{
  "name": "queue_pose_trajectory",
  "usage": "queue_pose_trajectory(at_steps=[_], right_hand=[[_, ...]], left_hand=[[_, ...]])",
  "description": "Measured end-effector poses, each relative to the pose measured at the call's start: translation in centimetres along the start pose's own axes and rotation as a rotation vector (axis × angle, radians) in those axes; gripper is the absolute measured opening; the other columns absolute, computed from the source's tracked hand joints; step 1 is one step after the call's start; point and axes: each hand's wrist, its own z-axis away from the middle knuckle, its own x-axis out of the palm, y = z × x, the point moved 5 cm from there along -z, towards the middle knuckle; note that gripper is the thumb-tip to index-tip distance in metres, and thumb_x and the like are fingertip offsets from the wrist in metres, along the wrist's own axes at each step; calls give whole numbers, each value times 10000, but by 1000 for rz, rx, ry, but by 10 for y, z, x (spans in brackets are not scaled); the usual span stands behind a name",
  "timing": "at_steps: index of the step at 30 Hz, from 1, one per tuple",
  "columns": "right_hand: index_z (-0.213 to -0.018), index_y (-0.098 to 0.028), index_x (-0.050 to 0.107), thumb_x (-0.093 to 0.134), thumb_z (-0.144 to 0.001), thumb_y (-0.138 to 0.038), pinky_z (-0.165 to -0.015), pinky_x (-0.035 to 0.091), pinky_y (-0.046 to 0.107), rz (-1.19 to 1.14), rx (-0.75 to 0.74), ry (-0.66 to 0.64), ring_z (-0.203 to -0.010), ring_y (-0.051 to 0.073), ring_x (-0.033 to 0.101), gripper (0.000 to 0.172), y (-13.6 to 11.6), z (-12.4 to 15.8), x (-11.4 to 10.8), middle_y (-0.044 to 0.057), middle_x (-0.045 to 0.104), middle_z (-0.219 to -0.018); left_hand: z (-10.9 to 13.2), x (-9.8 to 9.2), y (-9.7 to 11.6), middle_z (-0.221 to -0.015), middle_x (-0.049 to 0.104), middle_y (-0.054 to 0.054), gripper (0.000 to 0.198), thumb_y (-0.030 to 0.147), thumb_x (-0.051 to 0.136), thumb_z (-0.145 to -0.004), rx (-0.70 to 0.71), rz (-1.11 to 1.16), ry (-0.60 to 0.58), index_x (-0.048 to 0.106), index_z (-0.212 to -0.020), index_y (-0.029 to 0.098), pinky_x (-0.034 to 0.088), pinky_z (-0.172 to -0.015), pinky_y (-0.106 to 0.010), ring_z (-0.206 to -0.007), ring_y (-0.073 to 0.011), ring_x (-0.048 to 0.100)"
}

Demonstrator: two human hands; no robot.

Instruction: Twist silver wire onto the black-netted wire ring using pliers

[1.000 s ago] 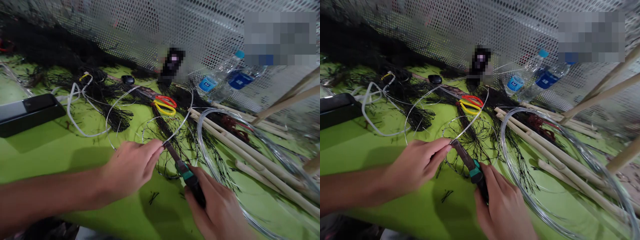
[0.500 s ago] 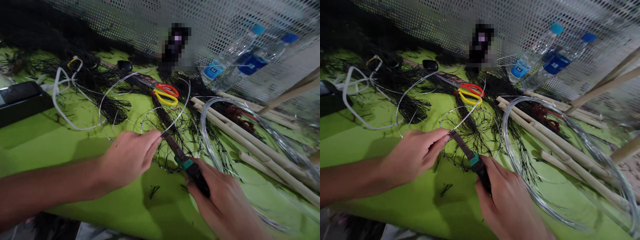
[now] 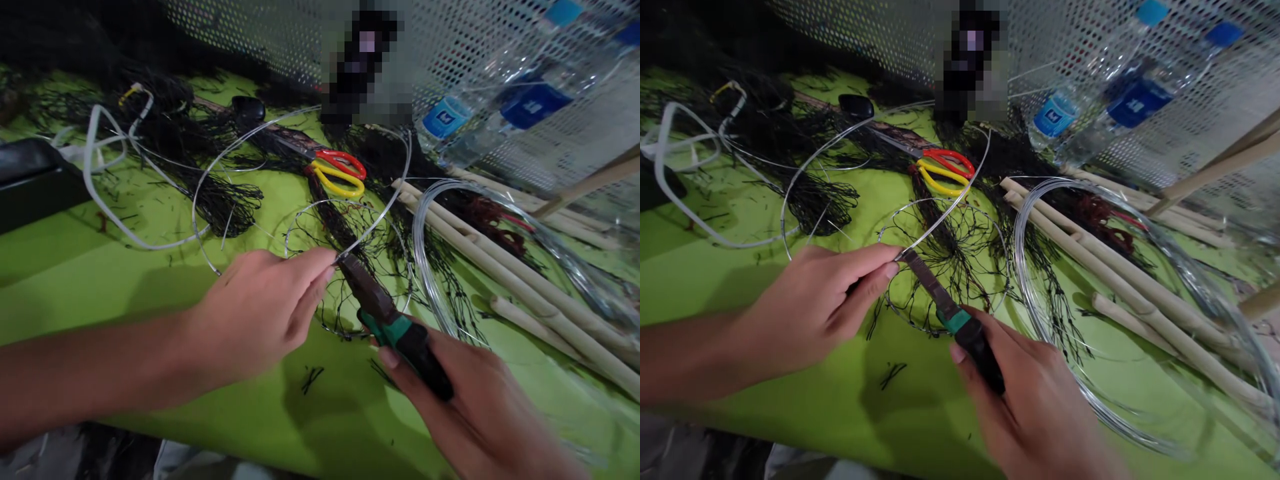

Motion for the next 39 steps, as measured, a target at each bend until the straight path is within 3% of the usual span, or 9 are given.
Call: queue_pose_trajectory(at_steps=[6, 13, 20, 23, 29, 35, 39], right_hand=[[-780, -287, 486, 564, -1044, -403, -413, 376, 298, -9, 14, -8, -360, 120, 353, 299, 0, -1, -2, -92, 373, -488], [-811, -286, 530, 544, -1052, -390, -380, 309, 293, 1, 14, 36, -351, 124, 344, 263, -4, -4, 2, -96, 366, -463], [-1064, -244, 624, 523, -1059, -363, -344, 296, 266, 42, -15, 49, -345, 131, 414, 156, -10, -10, 6, -92, 462, -477], [-1044, -235, 608, 525, -1052, -355, -340, 323, 247, 45, 6, 36, -341, 130, 423, 147, -9, -13, 8, -100, 455, -463], [-1191, -198, 594, 520, -1003, -274, -375, 391, 227, 69, 61, 42, -389, 124, 503, 216, 4, -18, 10, -44, 632, -618], [-1250, -220, 583, 534, -968, -219, -345, 322, 209, 24, 30, 25, -345, 112, 398, 287, 9, -14, 11, -107, 485, -507], [-1217, -253, 570, 537, -953, -193, -403, 397, 193, 5, 10, 40, -411, 106, 490, 273, 9, -11, 11, -77, 615, -628]], left_hand=[[-2, -2, 0, -484, 353, 59, 294, 258, 420, -1033, -22, 41, -28, 557, -778, 208, 139, -480, -296, -382, -82, 340], [-7, -4, -3, -465, 324, 57, 304, 232, 424, -999, -42, 42, -54, 506, -708, 202, 124, -481, -292, -394, -72, 293], [-6, -2, -7, -495, 357, 50, 304, 238, 422, -1002, -47, 63, -89, 421, -700, 199, 160, -484, -289, -431, -71, 333], [-6, -2, -8, -490, 375, 51, 310, 237, 430, -1003, -42, 50, -94, 414, -695, 198, 161, -483, -289, -433, -73, 337], [-5, -8, -4, -477, 342, 65, 319, 237, 433, -1023, -9, 60, -54, 491, -712, 193, 156, -476, -286, -416, -67, 304], [-3, -11, 5, -485, 300, 93, 315, 204, 449, -1031, -4, 161, -46, 560, -738, 172, 184, -437, -233, -409, -46, 268], [1, -11, 6, -498, 315, 96, 317, 248, 444, -1052, -71, 297, -103, 602, -788, 172, 192, -400, -191, -415, -42, 285]])
